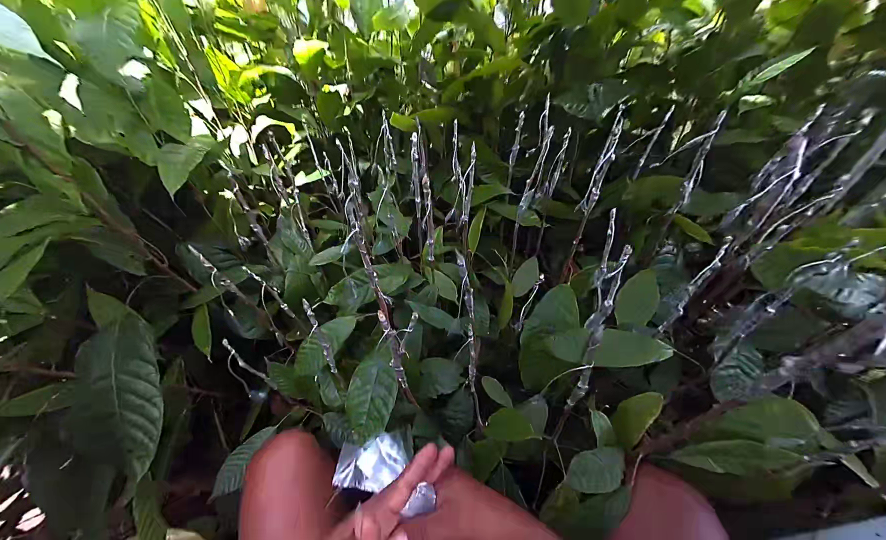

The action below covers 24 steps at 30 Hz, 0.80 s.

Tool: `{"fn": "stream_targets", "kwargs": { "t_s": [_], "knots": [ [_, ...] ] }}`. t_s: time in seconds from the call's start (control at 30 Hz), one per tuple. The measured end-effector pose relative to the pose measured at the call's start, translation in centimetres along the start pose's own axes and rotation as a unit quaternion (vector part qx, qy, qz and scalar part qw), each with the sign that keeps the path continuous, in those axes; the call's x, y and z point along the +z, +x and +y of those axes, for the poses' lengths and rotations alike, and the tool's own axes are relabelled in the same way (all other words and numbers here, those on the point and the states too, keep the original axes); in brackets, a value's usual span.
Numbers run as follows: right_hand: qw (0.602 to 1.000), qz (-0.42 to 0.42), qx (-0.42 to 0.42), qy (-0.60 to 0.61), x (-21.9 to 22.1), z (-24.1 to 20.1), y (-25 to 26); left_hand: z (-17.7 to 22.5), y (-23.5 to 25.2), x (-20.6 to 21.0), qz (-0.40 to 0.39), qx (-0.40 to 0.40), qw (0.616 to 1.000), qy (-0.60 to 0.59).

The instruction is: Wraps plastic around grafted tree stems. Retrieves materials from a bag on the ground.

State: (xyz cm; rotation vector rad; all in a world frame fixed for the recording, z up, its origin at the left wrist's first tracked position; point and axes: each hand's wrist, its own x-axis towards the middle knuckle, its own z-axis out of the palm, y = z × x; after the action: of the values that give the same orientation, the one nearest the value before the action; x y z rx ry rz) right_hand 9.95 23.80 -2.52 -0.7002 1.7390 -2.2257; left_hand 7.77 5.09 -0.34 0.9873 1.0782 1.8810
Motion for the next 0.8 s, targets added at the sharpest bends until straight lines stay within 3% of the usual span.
{"fn": "stream_targets", "kwargs": {
  "t_s": [0.1, 0.23, 0.37, 0.53, 0.6, 0.7, 0.8],
  "knots": [
    [0.999, -0.017, -0.001, -0.031, -0.7, 1.5, 0.2, 0.2, -0.5, -2.1, -0.013, -0.055, 0.994, -0.089],
    [0.991, -0.064, 0.012, -0.118, -1.4, 2.3, -0.2, -1.0, -1.6, -3.3, -0.029, -0.045, 0.986, -0.161],
    [0.991, -0.079, -0.037, -0.102, -0.2, 3.6, -0.6, -1.2, -3.3, -3.4, 0.009, 0.031, 0.991, -0.133],
    [0.995, -0.005, -0.041, -0.086, 1.9, 4.4, 0.4, -1.1, -5.7, -4.1, 0.014, 0.126, 0.991, -0.031],
    [0.993, 0.053, -0.055, -0.086, 2.7, 4.1, 0.9, -2.1, -6.4, -4.4, 0.061, 0.160, 0.985, -0.026],
    [0.985, 0.090, -0.078, -0.122, 3.7, 3.4, 2.0, -3.5, -6.8, -3.6, 0.230, 0.189, 0.954, 0.014],
    [0.945, 0.043, -0.071, -0.316, 4.7, 2.8, 3.1, -4.5, -6.5, -2.7, 0.327, 0.201, 0.915, 0.128]
  ]
}}
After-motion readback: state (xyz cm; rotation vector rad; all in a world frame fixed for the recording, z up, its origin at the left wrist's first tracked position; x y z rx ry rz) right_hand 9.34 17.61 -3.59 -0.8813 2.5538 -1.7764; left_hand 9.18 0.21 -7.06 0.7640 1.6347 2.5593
